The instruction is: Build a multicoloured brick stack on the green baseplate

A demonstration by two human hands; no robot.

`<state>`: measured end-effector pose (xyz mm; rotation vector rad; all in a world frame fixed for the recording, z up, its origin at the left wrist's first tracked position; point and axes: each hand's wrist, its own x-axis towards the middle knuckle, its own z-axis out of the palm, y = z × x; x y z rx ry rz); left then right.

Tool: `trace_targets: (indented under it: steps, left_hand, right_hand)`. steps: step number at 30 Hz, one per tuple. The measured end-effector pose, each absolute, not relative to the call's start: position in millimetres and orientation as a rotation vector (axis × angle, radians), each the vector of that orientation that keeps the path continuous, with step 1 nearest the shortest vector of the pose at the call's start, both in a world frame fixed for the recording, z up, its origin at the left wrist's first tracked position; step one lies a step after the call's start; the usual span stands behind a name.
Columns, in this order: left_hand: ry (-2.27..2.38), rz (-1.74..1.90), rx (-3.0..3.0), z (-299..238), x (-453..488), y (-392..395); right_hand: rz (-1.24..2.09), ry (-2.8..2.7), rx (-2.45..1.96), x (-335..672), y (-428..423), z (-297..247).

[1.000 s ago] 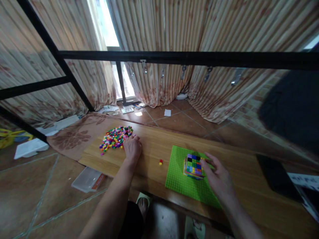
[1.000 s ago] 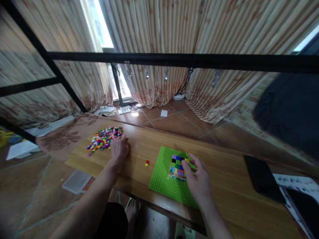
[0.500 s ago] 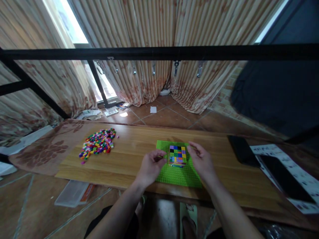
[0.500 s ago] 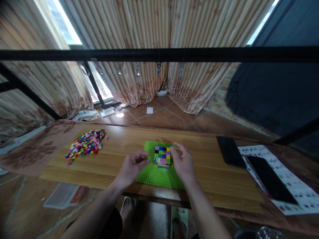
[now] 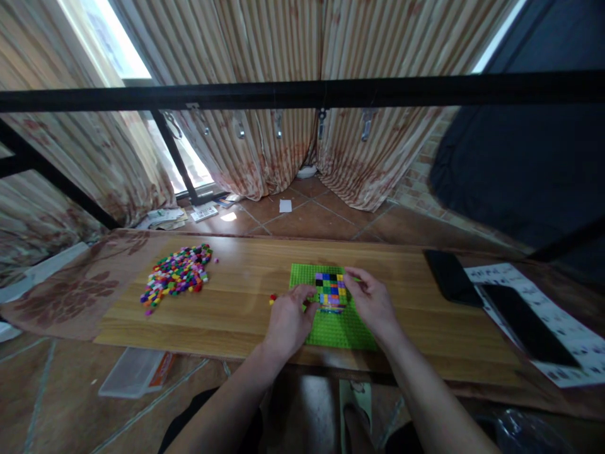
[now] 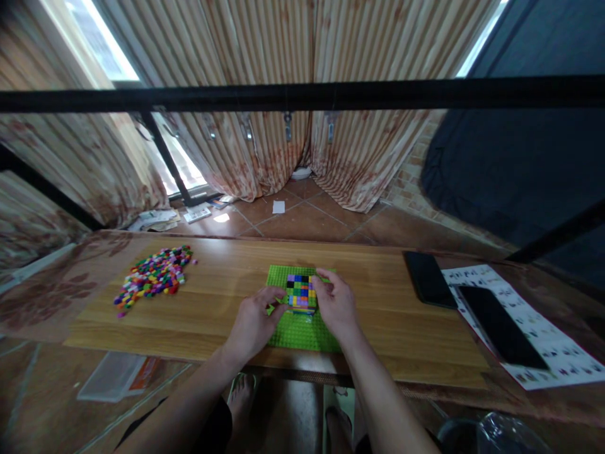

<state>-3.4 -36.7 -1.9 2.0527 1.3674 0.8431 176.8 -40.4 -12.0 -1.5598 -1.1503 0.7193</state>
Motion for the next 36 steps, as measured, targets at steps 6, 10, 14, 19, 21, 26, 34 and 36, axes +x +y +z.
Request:
trace_targets:
  steps: [6, 10, 14, 19, 21, 26, 34, 36]
  left_hand:
    - [1.382, 0.804, 2.121, -2.8, -3.2, -37.4]
    - [1.362, 0.806, 2.098, -4.0, -3.4, -37.2]
    - [1.354, 0.814, 2.064, -2.3, -4.7, -36.2]
    - [1.312, 0.856, 2.081, 0.5, -9.7, -34.8]
    - [1.301, 0.869, 2.076, 0.3, -11.0, -34.9]
    - [1.299, 0.866, 1.953, -4.5, -10.8, -36.2]
    - [1.368, 0.788, 2.024, -4.0, -8.6, -38.4]
    - [1.357, 0.811, 2.036, -3.4, -8.0, -38.6]
  right_hand:
    - [0.726, -1.174, -1.564, 176.5, -41.4, -11.3]
    - [0.699, -1.195, -1.572, 177.4, -41.9, -10.6]
    - [0.713, -1.173, -1.566, 179.1, -41.0, -12.2]
    - [0.728, -1.144, -1.554, 181.5, -39.0, -15.8]
    - [0.733, -1.146, -1.56, 181.9, -38.8, -16.0]
    - [0.72, -1.147, -1.572, 182.1, -39.2, -15.0]
    - [0.718, -1.155, -1.566, 180.3, -39.5, -15.4]
    - [0.711, -1.169, -1.568, 179.6, -39.9, -14.7]
